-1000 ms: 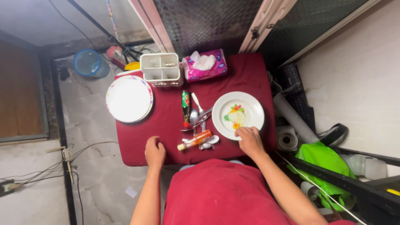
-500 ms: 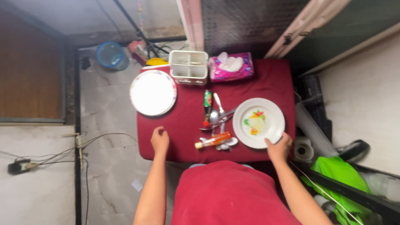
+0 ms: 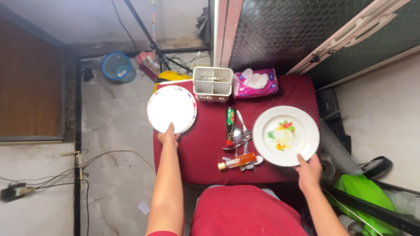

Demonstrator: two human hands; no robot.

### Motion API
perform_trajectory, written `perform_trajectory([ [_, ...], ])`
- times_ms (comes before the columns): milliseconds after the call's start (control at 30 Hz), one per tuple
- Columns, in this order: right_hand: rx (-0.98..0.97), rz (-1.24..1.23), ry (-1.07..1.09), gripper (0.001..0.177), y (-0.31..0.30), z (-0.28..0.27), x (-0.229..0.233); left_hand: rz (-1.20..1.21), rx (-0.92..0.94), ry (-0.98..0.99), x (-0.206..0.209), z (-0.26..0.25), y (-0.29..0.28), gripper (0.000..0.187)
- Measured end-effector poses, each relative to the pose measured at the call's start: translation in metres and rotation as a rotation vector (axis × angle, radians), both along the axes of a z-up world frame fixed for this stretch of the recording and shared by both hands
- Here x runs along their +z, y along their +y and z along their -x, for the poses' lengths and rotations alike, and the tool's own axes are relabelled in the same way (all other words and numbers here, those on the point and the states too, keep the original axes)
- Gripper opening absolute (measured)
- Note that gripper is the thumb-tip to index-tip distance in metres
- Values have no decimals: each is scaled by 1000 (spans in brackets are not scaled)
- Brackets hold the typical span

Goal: Clean and stack used plates and cutlery on a small table.

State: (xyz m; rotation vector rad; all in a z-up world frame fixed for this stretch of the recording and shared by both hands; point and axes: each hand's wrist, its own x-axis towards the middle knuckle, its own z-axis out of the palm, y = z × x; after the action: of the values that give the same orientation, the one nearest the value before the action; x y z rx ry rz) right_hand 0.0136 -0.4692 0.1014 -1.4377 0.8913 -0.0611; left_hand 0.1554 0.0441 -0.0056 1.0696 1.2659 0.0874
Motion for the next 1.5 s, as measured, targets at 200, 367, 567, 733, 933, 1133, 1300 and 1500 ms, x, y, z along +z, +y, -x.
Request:
perform_trajectory([
  [200, 386, 184, -149, 46, 92, -24, 24, 7, 25, -7, -1, 3, 1, 36],
  [367, 613, 348, -266, 68, 170, -56, 12, -8, 3, -55, 11, 29, 10, 32],
  [567, 741, 455, -121, 75, 220, -77, 23, -147, -50, -119, 35, 78, 20, 32],
  [733, 871, 367, 65, 65, 234, -91, -30, -293, -181, -185, 65, 111, 15, 33],
  [933, 661, 906, -430, 18, 237, -102, -50, -182, -368, -179, 84, 125, -23, 32],
  [1133, 739, -103, -84, 35, 233, -118, -18, -55, -533, -196, 74, 123, -34, 31],
  [1300, 651, -17, -37, 32, 227, -110, -16, -20, -572, -130, 107, 100, -39, 31],
  [1500, 526, 320, -152, 34, 204, -116, 39, -37, -443, -106, 70, 91, -31, 29],
])
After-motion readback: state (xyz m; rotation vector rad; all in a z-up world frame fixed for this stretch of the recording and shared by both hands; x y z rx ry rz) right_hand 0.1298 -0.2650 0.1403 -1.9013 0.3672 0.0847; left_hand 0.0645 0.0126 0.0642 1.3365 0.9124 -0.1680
